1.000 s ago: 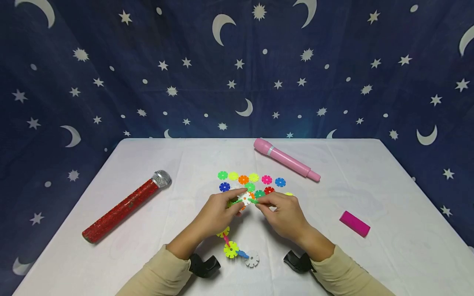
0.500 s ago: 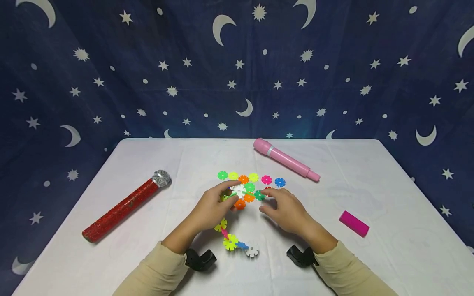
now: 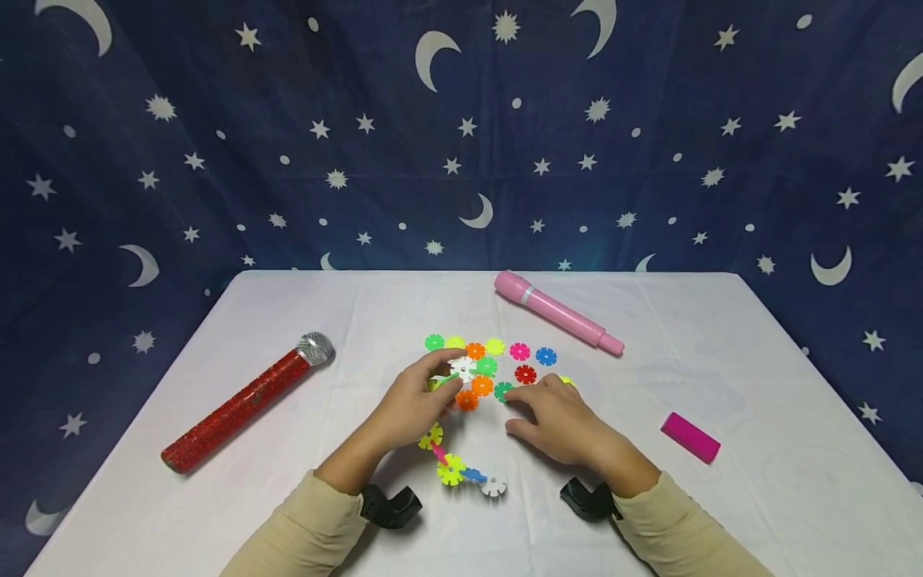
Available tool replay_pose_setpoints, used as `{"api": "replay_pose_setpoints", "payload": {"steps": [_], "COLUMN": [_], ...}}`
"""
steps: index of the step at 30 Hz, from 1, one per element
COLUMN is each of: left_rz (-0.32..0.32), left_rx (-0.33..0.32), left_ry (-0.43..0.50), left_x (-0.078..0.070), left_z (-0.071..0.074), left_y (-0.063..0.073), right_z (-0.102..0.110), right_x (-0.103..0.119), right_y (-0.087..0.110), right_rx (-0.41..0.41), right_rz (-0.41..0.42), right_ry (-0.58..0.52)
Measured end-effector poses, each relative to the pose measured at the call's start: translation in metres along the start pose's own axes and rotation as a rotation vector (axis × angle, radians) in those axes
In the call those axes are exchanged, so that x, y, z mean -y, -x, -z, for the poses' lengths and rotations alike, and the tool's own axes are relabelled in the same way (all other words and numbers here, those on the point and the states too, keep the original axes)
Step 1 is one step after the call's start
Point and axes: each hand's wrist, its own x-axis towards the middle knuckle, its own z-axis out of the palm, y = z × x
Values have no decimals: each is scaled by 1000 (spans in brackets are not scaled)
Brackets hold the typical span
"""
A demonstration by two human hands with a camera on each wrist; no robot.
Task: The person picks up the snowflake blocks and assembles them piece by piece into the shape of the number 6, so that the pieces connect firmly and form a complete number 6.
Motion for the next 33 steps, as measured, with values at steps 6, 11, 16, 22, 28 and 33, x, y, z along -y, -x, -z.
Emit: {"api": "replay_pose_setpoints", "payload": {"steps": [6,11,16,22,28,33], "left_rz": [2,2,7,6,16,14], "left_rx": [6,2,-3,0,4,9], "left_ry": [6,6,13,6,10,10], "left_x": [1,0,-1,-1,-1,-2], "left_z": [0,0,0,-1,-1,-1], "left_y": [0,0,0,1,1,0], "right_z": [-1,3,9,3,2,7], "right_x": [-1,0,-2,-6,-4,-3], "right_y": [0,1,0,-1,-2,-2], "right_rx": [10,27,15,14,-33,-194], "right_rz": [15,13,-19,-64,-47,13], "right_ry": [-8,29,-22,-1,-39,-271]}}
